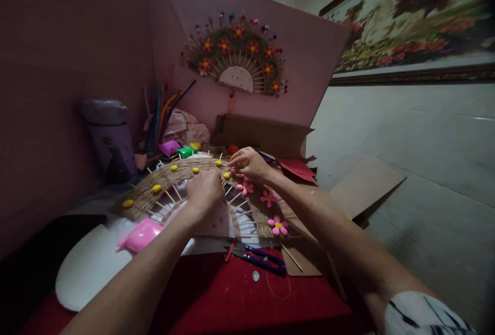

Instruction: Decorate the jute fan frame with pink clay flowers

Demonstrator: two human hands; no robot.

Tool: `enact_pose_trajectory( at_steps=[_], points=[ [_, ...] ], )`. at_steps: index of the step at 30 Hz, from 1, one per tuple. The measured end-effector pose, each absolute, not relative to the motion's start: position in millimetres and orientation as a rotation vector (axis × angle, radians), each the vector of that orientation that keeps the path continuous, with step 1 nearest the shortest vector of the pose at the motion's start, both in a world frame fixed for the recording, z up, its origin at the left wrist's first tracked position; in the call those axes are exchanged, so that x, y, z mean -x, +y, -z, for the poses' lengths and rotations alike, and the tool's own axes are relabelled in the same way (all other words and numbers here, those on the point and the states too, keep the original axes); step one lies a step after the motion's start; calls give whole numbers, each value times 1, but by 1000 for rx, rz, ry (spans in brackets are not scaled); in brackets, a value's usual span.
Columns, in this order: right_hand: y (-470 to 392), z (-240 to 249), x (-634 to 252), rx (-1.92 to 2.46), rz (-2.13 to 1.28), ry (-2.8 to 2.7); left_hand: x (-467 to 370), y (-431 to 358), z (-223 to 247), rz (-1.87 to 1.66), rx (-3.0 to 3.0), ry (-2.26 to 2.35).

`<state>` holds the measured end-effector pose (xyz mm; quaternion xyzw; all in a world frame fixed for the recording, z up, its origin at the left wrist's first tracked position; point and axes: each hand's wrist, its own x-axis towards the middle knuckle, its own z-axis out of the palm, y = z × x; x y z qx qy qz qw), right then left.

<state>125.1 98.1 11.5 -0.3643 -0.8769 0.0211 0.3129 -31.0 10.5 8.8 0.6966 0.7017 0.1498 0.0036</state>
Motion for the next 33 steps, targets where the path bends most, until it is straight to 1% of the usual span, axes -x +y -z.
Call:
enact_pose_trajectory(
  at_steps=[12, 18, 24, 28, 33],
  points=[
    [92, -15, -120, 963, 24, -2329, 33, 11, -8, -506, -2203, 2175],
    [89, -15, -114, 1047, 334, -2430, 33, 12, -7, -522, -2218, 2164],
    [83, -19, -110, 940, 628, -2576, 33, 13, -3, -541, -2262, 2159],
    [79, -23, -107, 896, 731, -2622, 33, 13, -3, -546, -2279, 2162],
    [76, -26, -104, 879, 759, -2629, 32, 12, -3, -534, -2292, 2174]
  ],
)
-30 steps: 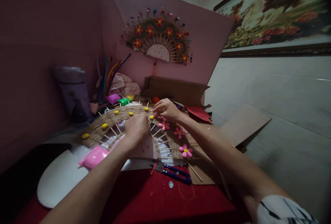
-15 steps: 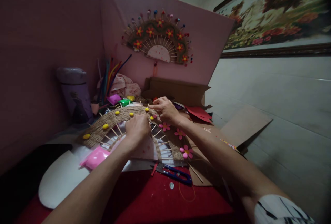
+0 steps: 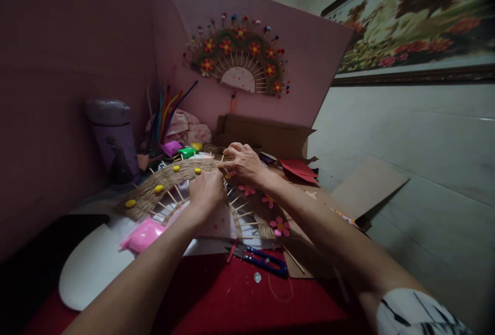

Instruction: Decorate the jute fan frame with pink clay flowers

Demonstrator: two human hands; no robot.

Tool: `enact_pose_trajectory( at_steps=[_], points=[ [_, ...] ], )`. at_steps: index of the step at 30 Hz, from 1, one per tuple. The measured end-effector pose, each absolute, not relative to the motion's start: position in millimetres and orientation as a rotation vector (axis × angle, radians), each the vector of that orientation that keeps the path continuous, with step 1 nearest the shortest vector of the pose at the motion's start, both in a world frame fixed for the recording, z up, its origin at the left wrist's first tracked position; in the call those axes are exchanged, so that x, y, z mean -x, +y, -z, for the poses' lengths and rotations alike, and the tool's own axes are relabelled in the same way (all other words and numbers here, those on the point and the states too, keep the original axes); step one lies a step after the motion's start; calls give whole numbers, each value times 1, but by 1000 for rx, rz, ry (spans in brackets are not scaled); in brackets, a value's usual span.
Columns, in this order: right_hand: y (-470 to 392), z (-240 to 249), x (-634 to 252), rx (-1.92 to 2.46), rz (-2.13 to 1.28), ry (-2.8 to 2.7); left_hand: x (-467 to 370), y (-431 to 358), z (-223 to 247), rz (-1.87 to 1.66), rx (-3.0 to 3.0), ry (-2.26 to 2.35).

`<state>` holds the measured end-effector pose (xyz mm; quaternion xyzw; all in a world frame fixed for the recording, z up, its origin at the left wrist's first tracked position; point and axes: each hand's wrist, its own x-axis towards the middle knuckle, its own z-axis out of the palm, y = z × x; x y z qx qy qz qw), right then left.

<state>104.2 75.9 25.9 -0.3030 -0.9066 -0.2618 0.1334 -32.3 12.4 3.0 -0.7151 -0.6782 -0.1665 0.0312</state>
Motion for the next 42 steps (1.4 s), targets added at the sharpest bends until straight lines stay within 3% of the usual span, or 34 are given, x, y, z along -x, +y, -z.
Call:
enact_pose_trajectory(
  at_steps=[9, 22, 25, 31, 33, 36, 42],
  points=[
    [78, -23, -104, 874, 691, -2618, 32, 14, -4, 504, 2198, -2121],
    [54, -16, -141, 1006, 122, -2100, 36, 12, -9, 643, 2231, -2185],
    [37, -12, -150, 956, 69, -1949, 38, 16, -13, 977, 2208, -2174],
    [13, -6, -153, 834, -49, -1730, 32, 19, -15, 2511, 2516, -1938],
    [6, -3, -150, 767, -104, -1745, 26, 15, -15, 2820, 2610, -1796],
    [-6, 2, -144, 730, -147, -1792, 15, 7, -13, 2972, 2651, -1735],
    [-15, 9, -137, 706, -81, -1872, -2, -4, -8, 2849, 2614, -1710]
  ],
)
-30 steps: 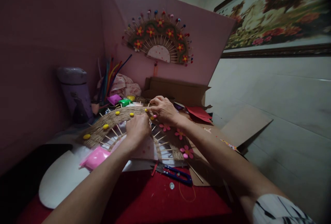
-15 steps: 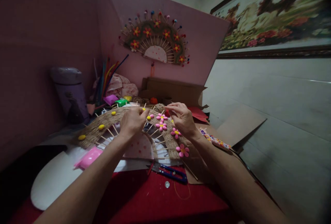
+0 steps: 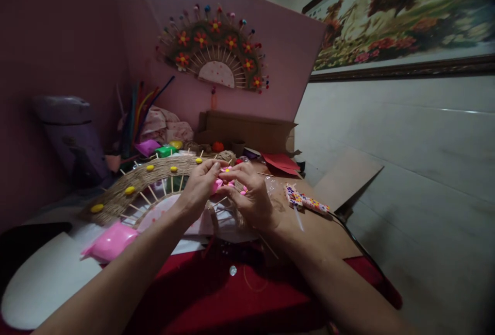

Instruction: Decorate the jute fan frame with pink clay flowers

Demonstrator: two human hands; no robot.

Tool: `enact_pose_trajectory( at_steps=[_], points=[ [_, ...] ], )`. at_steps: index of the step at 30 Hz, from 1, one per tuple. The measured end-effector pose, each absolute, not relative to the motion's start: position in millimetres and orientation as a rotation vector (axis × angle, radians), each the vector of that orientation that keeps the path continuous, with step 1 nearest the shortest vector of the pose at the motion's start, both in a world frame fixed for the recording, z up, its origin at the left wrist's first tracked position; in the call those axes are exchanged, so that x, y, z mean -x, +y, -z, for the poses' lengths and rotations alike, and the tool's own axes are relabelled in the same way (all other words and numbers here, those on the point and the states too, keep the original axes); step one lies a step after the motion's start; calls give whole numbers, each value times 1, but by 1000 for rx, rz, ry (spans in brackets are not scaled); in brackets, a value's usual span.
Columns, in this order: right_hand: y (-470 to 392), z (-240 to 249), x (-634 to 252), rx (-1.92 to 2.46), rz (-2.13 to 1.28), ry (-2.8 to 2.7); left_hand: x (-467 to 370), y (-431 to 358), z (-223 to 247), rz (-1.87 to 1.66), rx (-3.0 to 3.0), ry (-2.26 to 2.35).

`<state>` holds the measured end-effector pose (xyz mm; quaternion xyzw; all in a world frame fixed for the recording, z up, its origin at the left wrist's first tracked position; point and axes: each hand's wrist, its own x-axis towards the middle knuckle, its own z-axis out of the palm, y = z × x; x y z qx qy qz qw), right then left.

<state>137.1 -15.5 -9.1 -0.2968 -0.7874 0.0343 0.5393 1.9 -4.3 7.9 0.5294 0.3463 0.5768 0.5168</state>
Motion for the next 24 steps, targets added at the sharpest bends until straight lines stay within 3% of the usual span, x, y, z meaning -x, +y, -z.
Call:
enact_pose_trajectory(
  at_steps=[24],
  points=[
    [-7, 1, -154, 765, 29, -1825, 2, -6, -10, -1142, -1138, 615]
  ],
)
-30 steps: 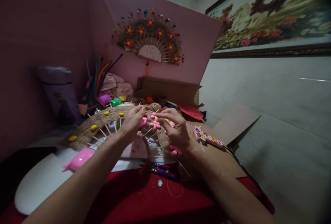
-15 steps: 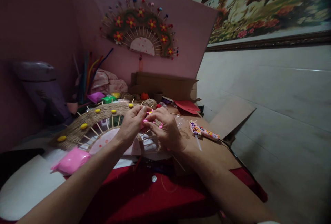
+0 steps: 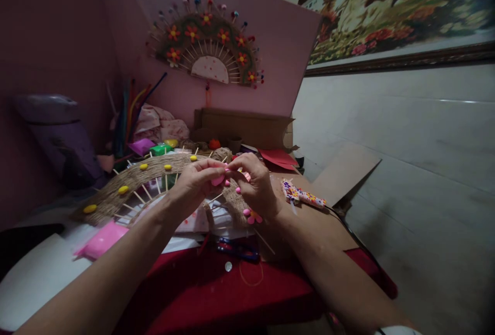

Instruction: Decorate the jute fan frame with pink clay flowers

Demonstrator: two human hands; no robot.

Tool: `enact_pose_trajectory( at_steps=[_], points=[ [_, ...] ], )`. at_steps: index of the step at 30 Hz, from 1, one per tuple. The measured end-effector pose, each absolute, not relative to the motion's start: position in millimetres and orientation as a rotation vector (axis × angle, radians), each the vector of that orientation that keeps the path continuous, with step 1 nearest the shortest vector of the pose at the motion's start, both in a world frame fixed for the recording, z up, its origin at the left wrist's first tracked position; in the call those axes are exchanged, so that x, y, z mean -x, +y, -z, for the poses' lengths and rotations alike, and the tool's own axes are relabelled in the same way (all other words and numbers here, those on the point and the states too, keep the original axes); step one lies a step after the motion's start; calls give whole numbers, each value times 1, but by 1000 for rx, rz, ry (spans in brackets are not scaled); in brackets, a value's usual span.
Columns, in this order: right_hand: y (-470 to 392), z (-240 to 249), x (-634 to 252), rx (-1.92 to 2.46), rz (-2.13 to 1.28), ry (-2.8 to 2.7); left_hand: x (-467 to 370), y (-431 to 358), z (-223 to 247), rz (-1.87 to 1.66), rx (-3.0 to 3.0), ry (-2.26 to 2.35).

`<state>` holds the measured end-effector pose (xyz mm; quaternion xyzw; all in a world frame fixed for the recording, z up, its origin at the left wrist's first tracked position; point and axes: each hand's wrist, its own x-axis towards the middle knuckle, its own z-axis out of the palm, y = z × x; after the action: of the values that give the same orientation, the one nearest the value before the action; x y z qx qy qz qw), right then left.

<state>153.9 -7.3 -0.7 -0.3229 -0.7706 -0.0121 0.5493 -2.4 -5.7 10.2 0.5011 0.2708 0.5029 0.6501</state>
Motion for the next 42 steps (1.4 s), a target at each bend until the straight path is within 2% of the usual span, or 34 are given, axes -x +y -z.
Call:
enact_pose_trajectory(
  at_steps=[6, 15, 23, 25, 30, 32, 37, 42],
  points=[
    [-4, 6, -154, 737, -216, -1798, 1, -4, -12, -1242, -1178, 647],
    [-6, 6, -150, 697, -244, -1760, 3, -2, -7, -1275, -1215, 565],
    [-6, 7, -151, 668, -177, -1843, 2, 1, -4, -1315, -1281, 700],
    [-7, 6, -151, 685, -318, -1813, 2, 0, -5, -1301, -1275, 711],
    [-7, -2, -156, 589, -1145, -1572, 6, 2, -9, -1300, -1172, 679],
    [-5, -4, -158, 517, -1273, -1452, 9, 4, -11, -1349, -1129, 642],
    [-1, -1, -155, 589, -1145, -1427, 13, 4, -12, -1295, -1148, 570],
    [-4, 4, -149, 632, -690, -1499, 6, -3, -6, -1062, -1230, 595]
  ],
)
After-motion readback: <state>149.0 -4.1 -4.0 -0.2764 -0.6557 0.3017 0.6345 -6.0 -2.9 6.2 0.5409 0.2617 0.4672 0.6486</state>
